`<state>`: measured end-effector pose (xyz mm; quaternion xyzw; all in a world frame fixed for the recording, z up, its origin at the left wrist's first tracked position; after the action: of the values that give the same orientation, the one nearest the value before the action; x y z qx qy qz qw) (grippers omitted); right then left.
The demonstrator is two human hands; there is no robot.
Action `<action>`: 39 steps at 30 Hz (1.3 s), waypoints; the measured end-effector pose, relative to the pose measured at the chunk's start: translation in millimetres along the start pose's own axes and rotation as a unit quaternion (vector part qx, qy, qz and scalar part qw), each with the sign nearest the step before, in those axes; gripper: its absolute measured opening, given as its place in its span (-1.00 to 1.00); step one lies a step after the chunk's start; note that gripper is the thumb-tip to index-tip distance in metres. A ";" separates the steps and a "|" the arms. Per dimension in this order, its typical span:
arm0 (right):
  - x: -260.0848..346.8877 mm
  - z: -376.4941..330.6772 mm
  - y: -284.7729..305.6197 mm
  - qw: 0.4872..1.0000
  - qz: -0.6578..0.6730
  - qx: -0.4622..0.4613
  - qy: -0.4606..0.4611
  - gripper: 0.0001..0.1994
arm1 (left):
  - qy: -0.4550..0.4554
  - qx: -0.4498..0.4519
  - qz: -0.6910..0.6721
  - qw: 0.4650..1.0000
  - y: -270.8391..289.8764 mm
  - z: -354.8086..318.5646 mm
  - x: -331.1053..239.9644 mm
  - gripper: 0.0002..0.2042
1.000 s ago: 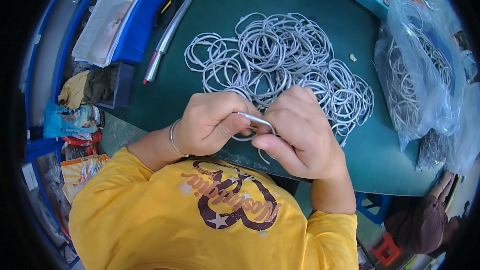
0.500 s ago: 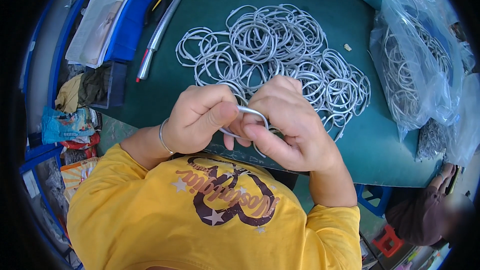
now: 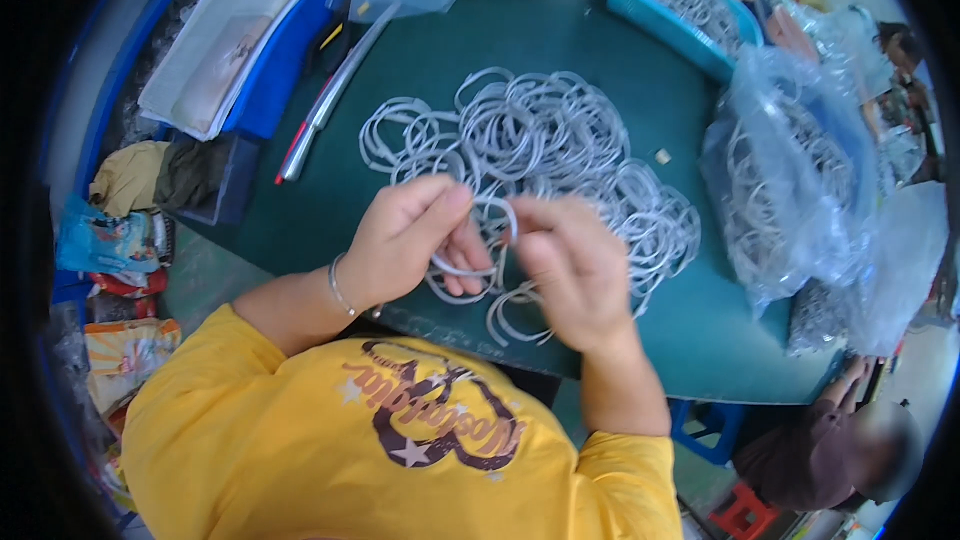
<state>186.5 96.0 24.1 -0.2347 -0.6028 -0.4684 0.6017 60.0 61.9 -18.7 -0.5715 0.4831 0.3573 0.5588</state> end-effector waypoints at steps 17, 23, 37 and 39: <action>-68.6 141.6 183.9 0.892 0.186 -0.351 -0.217 -0.77 | -0.222 -0.122 0.037 0.967 38.1 9.7 -24.6 -0.86; -25.4 79.4 100.3 0.984 -0.085 -0.065 -0.146 -0.85 | -0.338 -0.096 0.430 0.832 13.8 1.9 -39.7 -0.76; 20.8 16.9 2.6 0.884 -0.436 0.019 0.168 -0.76 | -0.312 -0.024 0.518 0.796 -4.7 4.3 -26.4 -0.77; 40.8 14.4 8.8 0.861 -0.463 -0.055 0.204 -0.81 | -0.317 -0.031 0.505 0.802 -6.0 4.0 -28.6 -0.80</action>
<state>179.9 100.7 67.5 0.1394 -0.4790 -0.7626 0.4117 58.3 69.7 9.6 -0.1188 0.4879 0.7649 0.4034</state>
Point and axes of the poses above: each hand's wrist, its own z-axis towards the middle knuckle, its own y-axis out of the back of the hand, x = y × z, the point moved 9 cm from there along z, towards the middle knuckle, and after that the axes turned 5 degrees about -y, right-handed, at the moved point
